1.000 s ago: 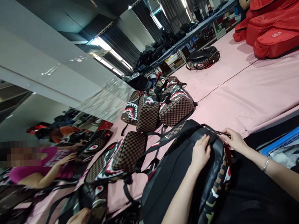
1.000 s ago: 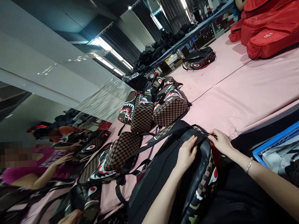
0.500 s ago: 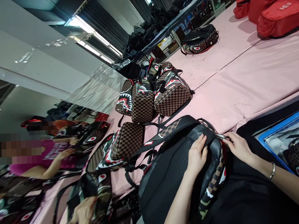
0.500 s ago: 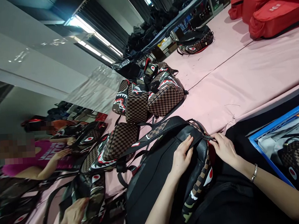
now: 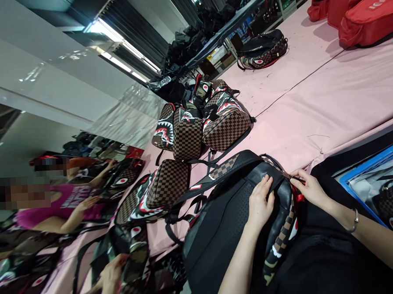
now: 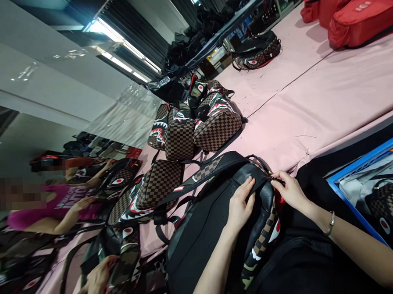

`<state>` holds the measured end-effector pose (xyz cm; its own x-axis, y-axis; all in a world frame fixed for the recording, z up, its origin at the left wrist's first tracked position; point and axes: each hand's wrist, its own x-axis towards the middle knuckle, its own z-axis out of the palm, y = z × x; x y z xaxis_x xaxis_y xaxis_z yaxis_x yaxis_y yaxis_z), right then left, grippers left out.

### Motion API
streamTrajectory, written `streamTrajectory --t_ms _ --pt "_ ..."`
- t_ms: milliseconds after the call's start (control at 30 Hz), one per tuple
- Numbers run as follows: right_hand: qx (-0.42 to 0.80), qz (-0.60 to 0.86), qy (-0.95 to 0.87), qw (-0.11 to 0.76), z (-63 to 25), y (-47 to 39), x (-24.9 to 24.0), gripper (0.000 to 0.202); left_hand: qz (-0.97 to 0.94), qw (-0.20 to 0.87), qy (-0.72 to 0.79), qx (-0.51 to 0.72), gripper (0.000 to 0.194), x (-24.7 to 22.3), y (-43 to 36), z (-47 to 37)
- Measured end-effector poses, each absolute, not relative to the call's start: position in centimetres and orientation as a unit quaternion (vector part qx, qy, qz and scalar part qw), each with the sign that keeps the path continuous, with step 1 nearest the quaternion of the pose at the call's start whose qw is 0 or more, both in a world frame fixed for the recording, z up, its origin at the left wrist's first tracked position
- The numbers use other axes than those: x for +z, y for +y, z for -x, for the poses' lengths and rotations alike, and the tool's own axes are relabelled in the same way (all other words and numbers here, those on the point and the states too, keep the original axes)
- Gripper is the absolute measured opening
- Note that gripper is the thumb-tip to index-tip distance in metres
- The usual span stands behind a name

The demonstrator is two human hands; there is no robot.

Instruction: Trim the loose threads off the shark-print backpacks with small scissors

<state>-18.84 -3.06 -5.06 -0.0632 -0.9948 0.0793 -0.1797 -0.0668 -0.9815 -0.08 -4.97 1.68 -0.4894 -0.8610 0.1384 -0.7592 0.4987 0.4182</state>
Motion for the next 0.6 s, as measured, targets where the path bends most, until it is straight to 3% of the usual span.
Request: streamTrajectory --t_ms 267,600 --pt "-0.418 0.598 0.618 0.293 19.2 -1.9 -5.6 0.018 -0.478 0.173 -0.848 -0.150 0.044 1.5 -4.9 0.1" --pt "-0.417 0.610 0.608 0.290 19.0 -1.9 -5.7 0.017 -0.480 0.171 -0.849 -0.141 0.045 1.5 -4.8 0.2"
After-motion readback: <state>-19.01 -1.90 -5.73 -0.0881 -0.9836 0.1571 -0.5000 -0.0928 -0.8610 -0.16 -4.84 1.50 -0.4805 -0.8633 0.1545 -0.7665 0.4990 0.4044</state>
